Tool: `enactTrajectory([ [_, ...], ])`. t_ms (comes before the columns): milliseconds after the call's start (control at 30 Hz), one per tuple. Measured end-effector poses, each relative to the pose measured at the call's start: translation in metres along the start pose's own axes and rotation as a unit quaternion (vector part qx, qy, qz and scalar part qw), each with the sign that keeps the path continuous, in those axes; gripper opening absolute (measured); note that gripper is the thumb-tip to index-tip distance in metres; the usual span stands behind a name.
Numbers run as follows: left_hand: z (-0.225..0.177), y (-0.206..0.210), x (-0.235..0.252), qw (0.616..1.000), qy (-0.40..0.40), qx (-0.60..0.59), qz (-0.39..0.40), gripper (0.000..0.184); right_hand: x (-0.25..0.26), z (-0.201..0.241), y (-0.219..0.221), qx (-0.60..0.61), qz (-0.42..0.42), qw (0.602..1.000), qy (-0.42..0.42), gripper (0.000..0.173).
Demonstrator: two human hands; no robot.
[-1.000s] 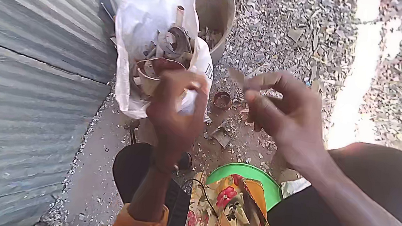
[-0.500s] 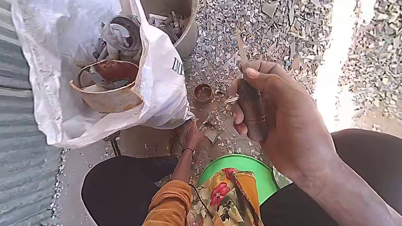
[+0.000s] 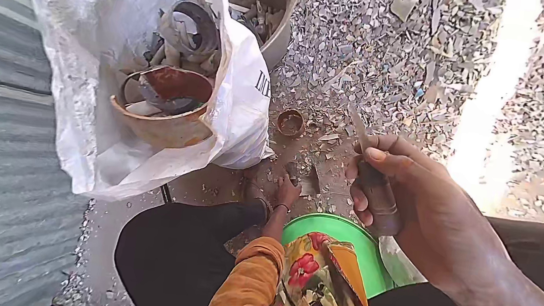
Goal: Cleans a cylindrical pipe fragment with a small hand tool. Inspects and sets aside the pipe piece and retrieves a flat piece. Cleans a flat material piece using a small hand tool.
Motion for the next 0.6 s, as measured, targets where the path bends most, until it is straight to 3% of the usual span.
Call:
enactTrajectory([
  [100, 0.002, 0.018, 0.002, 0.992, 0.033, -0.117, 0.045, 0.058, -0.002, -0.001, 0.002, -0.004, 0.007, 1.000, 0.007, 0.021],
  [200, -0.030, 0.012, -0.045, 0.952, 0.065, -0.285, 0.094, 0.048, -0.002, 0.003, 0.007, -0.022, 0.024, 0.999, -0.002, 0.021],
  [367, -0.068, -0.004, -0.090, 0.856, 0.195, -0.439, 0.189, 0.057, 0.004, 0.008, 0.011, -0.073, 0.016, 0.997, -0.018, 0.019],
  [433, -0.078, -0.013, -0.112, 0.799, 0.244, -0.488, 0.251, 0.064, 0.007, 0.011, 0.015, -0.084, 0.015, 0.996, -0.021, 0.019],
  [533, -0.076, -0.014, -0.137, 0.714, 0.299, -0.561, 0.294, 0.037, 0.010, 0.012, 0.022, -0.095, 0.031, 0.994, -0.033, 0.017],
  [600, -0.069, -0.010, -0.156, 0.699, 0.312, -0.577, 0.285, 0.044, 0.014, 0.013, 0.027, -0.113, 0.035, 0.992, -0.046, 0.016],
])
Point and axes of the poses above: each hand's wrist, its own x-axis towards the middle knuckle, its own y-axis out of the palm, z = x × y, the point moved 4 cm from there along x, towards the middle knuckle, and after that the axes turned 15 degrees about z, right-handed, at the moved point
